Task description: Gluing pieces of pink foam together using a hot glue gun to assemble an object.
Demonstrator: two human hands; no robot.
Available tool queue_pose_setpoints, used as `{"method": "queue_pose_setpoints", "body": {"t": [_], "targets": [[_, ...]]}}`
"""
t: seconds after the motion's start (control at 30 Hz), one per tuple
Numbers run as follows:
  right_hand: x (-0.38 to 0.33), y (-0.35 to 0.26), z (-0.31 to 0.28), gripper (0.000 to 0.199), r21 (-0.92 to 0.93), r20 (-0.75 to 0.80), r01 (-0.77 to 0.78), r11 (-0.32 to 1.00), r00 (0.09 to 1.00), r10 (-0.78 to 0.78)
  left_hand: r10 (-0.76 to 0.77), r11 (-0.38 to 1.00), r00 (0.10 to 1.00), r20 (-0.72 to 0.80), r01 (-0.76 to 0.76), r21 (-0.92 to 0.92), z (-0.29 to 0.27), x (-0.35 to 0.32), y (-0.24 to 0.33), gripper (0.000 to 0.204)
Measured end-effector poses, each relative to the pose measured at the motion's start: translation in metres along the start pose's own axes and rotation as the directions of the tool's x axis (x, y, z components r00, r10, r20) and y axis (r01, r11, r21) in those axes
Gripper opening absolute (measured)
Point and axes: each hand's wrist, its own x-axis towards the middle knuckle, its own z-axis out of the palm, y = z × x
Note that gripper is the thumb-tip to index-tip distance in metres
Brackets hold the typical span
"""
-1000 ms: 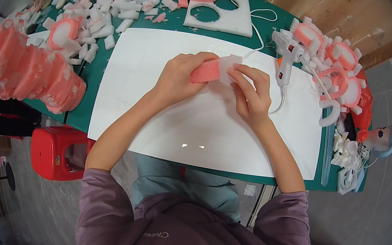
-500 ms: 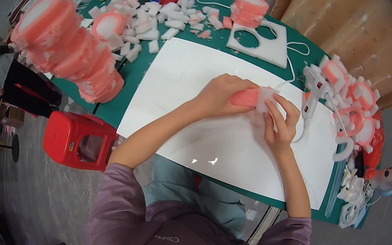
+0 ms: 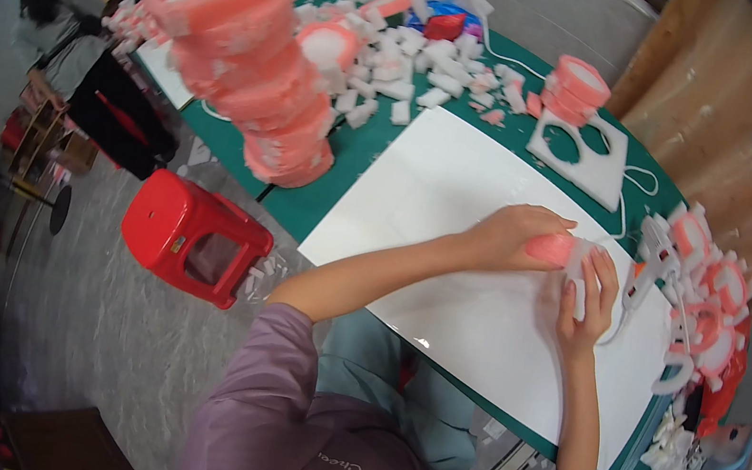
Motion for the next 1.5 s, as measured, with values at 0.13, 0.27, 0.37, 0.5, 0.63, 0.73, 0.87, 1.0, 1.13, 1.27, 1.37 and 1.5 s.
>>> {"method": "queue_pose_setpoints", "body": {"t": [0.13,0.27,0.37,0.5,0.63,0.73,0.87,1.0,1.13,1.27,1.37,1.5], "targets": [[-0.001,-0.001,0.001,0.040,-0.009,0.013,-0.019,1.000,1.000,0.019,-0.015,1.000,1.000,0.003,0.015,-0.018,-0.001,-0.001,0.000,0.036],[0.000,0.000,0.002,0.040,-0.017,0.017,-0.013,1.000,1.000,0.014,-0.047,0.996,0.999,0.009,0.048,-0.074,-0.001,-0.002,0.000,0.036],[0.001,-0.002,0.001,0.041,-0.021,0.024,-0.019,1.000,1.000,0.019,-0.066,0.993,0.998,0.015,0.067,-0.095,-0.001,0.000,0.000,0.036],[0.003,-0.002,0.003,0.043,-0.002,0.041,-0.017,1.000,0.999,0.017,0.021,1.000,1.000,-0.002,-0.021,0.003,-0.005,0.001,-0.002,0.038],[0.004,-0.002,-0.003,0.046,-0.002,0.070,-0.035,0.999,0.997,0.035,0.031,0.999,0.999,0.021,-0.030,-0.032,-0.004,0.005,0.005,0.046],[0.006,-0.002,-0.002,0.048,0.021,0.081,-0.023,1.000,0.996,0.021,-0.087,0.990,0.995,0.046,0.091,-0.104,-0.007,0.005,0.011,0.054],[0.008,-0.003,-0.004,0.050,0.020,0.098,-0.042,0.999,0.994,0.039,-0.026,0.995,0.995,0.096,0.016,0.102,-0.011,0.007,0.013,0.058],[0.009,-0.004,-0.003,0.051,0.060,0.085,-0.049,0.997,0.995,0.044,0.010,0.988,0.990,0.139,-0.030,0.149,-0.011,0.008,0.014,0.055],[0.010,-0.003,-0.002,0.051,0.092,0.081,-0.065,0.994,0.995,0.058,-0.033,0.990,0.987,0.158,0.011,0.137,-0.011,0.010,0.019,0.054],[0.009,0.000,-0.002,0.051,0.100,0.081,-0.059,0.993,0.995,0.051,-0.038,0.992,0.988,0.151,0.020,0.122,-0.011,0.010,0.016,0.052],[0.007,0.002,-0.002,0.050,0.077,0.081,-0.037,0.996,0.996,0.031,-0.058,0.992,0.983,0.176,0.037,0.118,-0.012,0.011,0.015,0.050],[0.008,-0.001,-0.001,0.051,0.087,0.071,-0.043,0.995,0.997,0.037,-0.121,0.989,0.976,0.178,0.104,0.104,-0.012,0.008,0.014,0.047]]}}
